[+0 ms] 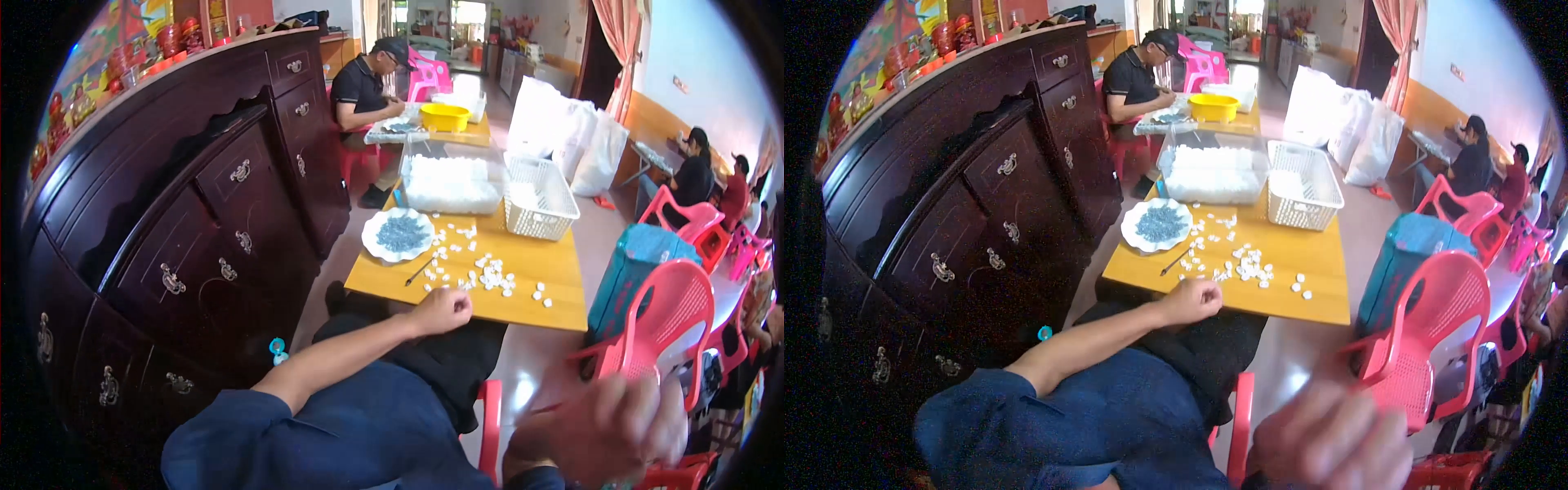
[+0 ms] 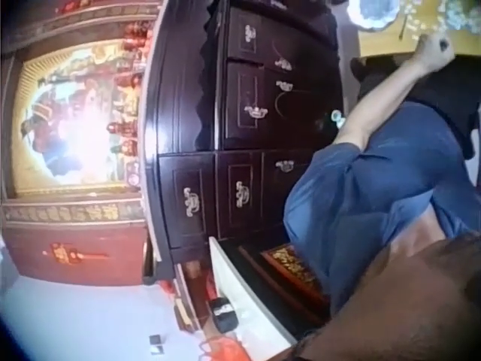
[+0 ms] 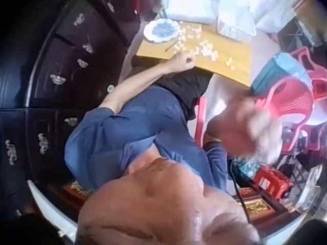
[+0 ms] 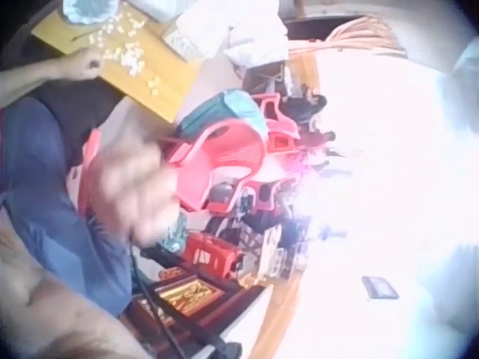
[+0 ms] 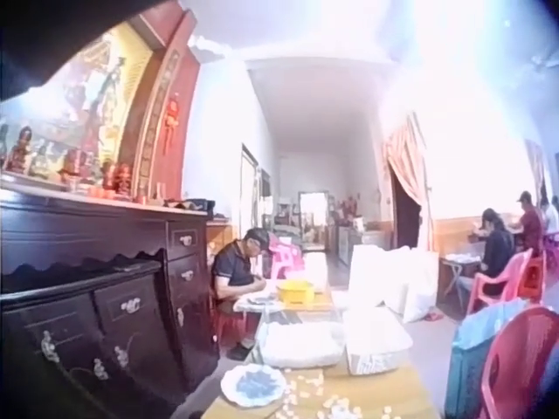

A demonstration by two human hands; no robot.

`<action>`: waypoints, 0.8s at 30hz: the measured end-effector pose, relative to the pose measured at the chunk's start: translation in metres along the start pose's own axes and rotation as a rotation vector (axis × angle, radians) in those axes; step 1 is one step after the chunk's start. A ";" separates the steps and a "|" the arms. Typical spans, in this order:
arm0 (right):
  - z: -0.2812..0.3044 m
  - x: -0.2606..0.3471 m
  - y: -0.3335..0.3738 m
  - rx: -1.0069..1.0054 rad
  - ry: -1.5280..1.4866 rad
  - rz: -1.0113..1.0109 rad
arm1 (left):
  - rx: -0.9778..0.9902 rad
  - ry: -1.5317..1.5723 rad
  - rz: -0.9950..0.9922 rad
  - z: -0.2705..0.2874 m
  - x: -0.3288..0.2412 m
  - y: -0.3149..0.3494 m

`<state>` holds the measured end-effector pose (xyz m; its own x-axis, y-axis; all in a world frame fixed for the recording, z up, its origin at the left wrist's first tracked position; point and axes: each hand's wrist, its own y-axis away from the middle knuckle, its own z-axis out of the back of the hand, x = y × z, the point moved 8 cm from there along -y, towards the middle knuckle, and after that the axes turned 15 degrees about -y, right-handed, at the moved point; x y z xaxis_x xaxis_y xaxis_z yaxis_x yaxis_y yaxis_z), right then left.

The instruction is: Manual assembly of small components at a workbench.

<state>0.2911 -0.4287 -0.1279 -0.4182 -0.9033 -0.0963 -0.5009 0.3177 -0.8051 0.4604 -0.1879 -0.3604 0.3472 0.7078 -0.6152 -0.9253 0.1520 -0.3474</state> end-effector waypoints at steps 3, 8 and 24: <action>-0.073 0.003 -0.003 0.348 -0.234 0.083 | 0.005 0.043 -0.008 0.009 -0.007 0.021; -0.102 -0.012 0.012 0.323 -0.371 0.121 | -0.027 0.053 0.006 0.023 -0.003 0.031; 0.212 -0.161 0.144 -0.094 0.826 -1.078 | -0.079 -0.084 -0.054 0.051 -0.015 0.048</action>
<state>0.4473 -0.2989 -0.3525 -0.1012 -0.2894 0.9518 -0.8997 -0.3818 -0.2118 0.4028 -0.1558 -0.3315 0.3793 0.7556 -0.5340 -0.8894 0.1387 -0.4355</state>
